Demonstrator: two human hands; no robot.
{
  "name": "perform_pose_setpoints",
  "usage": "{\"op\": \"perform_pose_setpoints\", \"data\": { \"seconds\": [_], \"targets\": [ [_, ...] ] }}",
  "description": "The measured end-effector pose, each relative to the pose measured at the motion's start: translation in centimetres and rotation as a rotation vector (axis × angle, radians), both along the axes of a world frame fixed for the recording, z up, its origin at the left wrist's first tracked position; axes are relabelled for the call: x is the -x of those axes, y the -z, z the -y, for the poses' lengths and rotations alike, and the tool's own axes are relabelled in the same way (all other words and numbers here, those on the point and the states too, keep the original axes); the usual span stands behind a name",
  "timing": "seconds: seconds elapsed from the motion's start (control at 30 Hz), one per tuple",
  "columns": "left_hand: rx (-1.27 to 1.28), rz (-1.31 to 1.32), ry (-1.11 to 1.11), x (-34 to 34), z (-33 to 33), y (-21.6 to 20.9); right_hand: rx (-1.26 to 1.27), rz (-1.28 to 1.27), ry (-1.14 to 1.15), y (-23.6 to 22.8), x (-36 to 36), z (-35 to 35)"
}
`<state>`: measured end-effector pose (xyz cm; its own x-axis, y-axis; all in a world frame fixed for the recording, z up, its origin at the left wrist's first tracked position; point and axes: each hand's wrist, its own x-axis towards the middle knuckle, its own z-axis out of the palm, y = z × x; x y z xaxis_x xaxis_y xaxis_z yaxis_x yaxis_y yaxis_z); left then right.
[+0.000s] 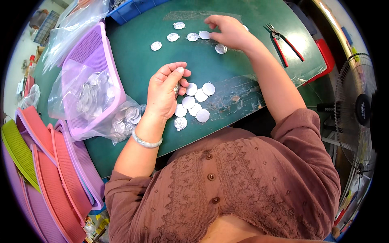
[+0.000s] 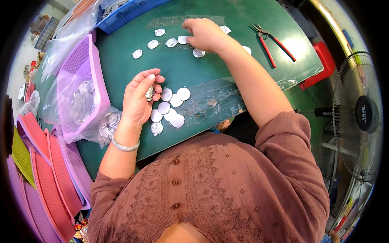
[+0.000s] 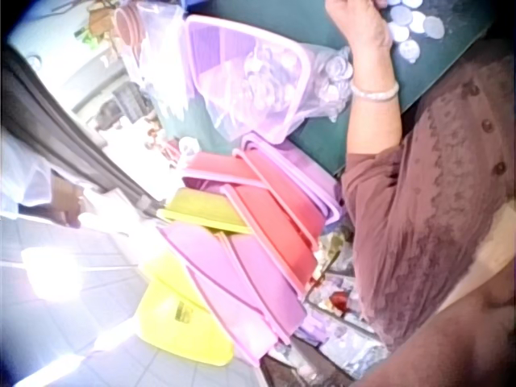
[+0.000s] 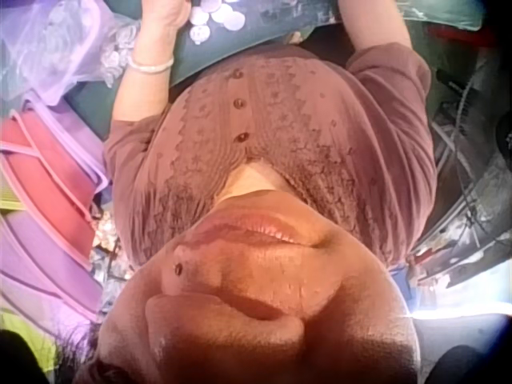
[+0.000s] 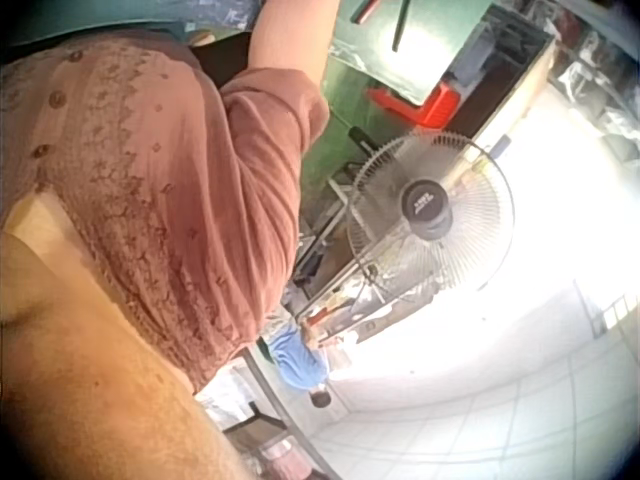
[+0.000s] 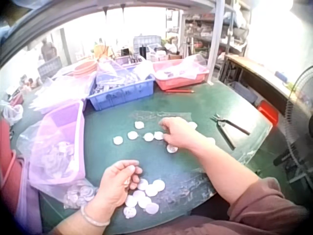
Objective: The person uses pliers to attach small metal loops to round silver discs, then places the finished pieces into a plastic bag. The person repeatedly picks up discs, attaches loops, and transfers them to a bag on the table.
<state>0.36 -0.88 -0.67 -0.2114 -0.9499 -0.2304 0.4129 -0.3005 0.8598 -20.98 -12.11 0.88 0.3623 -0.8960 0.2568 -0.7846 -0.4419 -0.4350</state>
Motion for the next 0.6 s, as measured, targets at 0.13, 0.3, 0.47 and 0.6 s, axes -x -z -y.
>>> {"op": "perform_pose_setpoints", "data": {
  "seconds": [0.13,0.3,0.47,0.6],
  "targets": [
    [-0.001,0.003,0.010,-0.1,0.0,0.1,0.049,-0.053,-0.081,1.1,-0.9,0.7],
    [0.007,-0.006,-0.001,-0.1,0.0,0.1,-0.231,0.219,-0.079,0.3,-1.3,-0.3],
    [0.002,-0.030,-0.025,0.0,0.0,-0.1,-0.830,0.994,-0.297,-1.2,-2.6,-2.5],
    [0.004,-0.050,-0.073,0.0,0.0,-0.3,-0.963,1.166,-0.366,-1.1,-4.4,-4.0]
  ]
}}
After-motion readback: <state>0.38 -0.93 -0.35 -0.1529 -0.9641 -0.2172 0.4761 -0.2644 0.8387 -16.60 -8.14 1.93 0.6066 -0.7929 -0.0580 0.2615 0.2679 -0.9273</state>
